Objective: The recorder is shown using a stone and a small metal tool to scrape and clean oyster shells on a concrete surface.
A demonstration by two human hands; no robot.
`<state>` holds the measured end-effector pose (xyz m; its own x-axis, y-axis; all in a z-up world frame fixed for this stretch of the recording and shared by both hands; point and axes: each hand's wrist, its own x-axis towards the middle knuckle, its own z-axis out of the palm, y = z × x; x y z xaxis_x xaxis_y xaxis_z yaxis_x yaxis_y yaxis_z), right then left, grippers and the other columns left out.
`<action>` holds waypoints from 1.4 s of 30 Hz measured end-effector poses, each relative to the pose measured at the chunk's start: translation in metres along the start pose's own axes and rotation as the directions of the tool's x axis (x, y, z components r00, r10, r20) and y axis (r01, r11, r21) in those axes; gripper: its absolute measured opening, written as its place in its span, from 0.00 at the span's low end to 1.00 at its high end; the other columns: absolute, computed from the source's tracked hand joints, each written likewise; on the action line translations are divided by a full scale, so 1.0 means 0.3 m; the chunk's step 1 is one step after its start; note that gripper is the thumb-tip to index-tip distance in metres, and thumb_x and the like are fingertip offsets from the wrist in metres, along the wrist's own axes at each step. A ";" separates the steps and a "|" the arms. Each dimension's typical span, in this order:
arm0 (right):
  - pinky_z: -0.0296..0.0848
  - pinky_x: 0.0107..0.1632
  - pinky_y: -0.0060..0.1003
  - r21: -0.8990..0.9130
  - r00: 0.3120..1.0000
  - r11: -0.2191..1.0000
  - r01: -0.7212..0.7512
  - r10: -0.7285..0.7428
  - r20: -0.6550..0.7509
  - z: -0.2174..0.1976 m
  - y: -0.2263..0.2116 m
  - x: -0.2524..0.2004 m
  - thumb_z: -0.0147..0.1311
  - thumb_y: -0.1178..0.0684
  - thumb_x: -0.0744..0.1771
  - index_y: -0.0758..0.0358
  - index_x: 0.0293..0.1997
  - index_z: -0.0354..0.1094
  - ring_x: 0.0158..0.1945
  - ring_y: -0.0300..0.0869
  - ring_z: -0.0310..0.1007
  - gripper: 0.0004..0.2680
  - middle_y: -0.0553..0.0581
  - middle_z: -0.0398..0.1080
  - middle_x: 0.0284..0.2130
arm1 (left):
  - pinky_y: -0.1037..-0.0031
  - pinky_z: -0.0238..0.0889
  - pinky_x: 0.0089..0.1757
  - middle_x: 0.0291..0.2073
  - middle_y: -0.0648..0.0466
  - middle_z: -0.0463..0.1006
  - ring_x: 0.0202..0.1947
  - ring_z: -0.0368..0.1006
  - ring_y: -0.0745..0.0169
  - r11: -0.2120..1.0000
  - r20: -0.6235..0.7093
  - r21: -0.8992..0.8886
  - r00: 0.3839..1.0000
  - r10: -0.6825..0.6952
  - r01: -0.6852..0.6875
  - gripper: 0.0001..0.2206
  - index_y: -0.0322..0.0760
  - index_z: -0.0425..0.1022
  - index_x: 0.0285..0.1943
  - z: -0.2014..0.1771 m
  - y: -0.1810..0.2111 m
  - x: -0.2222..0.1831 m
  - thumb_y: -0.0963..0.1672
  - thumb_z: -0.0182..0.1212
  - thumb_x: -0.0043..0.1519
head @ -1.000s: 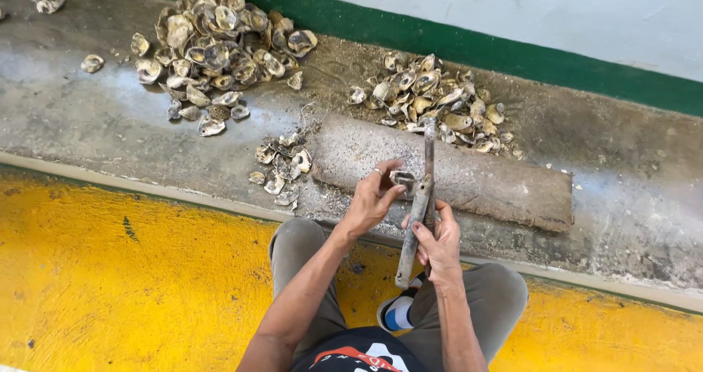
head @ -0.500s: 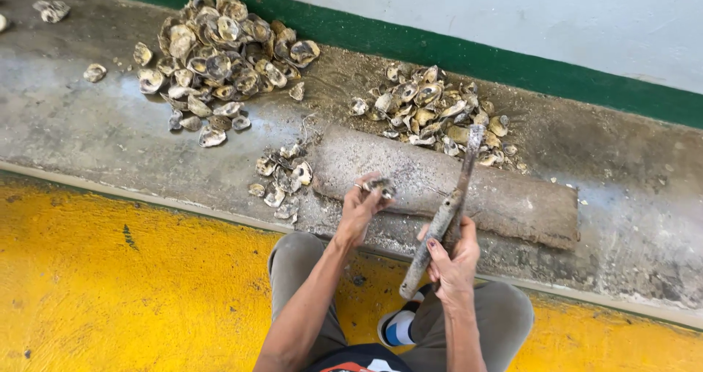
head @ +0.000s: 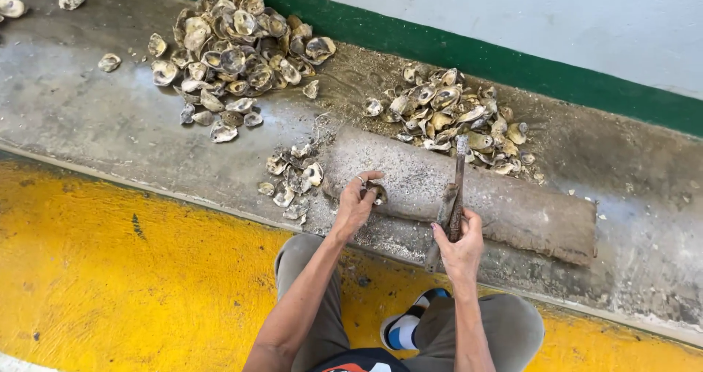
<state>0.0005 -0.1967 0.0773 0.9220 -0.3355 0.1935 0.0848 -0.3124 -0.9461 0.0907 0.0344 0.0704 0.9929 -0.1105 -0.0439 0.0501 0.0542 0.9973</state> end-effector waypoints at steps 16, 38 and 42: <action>0.74 0.45 0.35 -0.175 0.991 0.976 -0.130 0.123 -0.049 0.088 0.043 0.092 0.66 0.58 0.62 0.71 0.58 0.59 0.40 0.42 0.77 0.22 0.63 0.78 0.39 | 0.69 0.72 0.34 0.34 0.46 0.81 0.32 0.77 0.58 0.842 -0.125 0.512 0.954 0.272 -0.173 0.10 0.33 0.77 0.51 -0.400 -0.013 0.409 0.39 0.65 0.61; 0.76 0.43 0.36 -0.195 0.991 0.973 -0.123 0.129 0.018 0.101 0.077 0.109 0.65 0.57 0.62 0.69 0.59 0.57 0.41 0.42 0.78 0.22 0.62 0.77 0.40 | 0.52 0.65 0.54 0.60 0.39 0.69 0.58 0.66 0.37 0.385 0.138 0.815 0.791 0.596 -0.433 0.30 0.29 0.69 0.66 -0.053 -0.167 0.856 0.32 0.58 0.50; 0.76 0.44 0.35 -0.160 0.998 0.985 -0.058 0.063 0.026 0.103 0.099 0.109 0.65 0.57 0.62 0.70 0.58 0.56 0.42 0.41 0.78 0.22 0.62 0.76 0.41 | 0.48 0.65 0.51 0.56 0.39 0.68 0.56 0.66 0.40 0.285 0.151 0.909 0.876 0.458 -0.305 0.31 0.34 0.69 0.65 -0.028 -0.159 0.820 0.33 0.60 0.48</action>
<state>0.0448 -0.1895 0.0477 0.9350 -0.3312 0.1268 -0.0304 -0.4310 -0.9019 0.3334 0.0130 0.0115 0.8767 -0.2217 0.4269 -0.3868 -0.8524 0.3518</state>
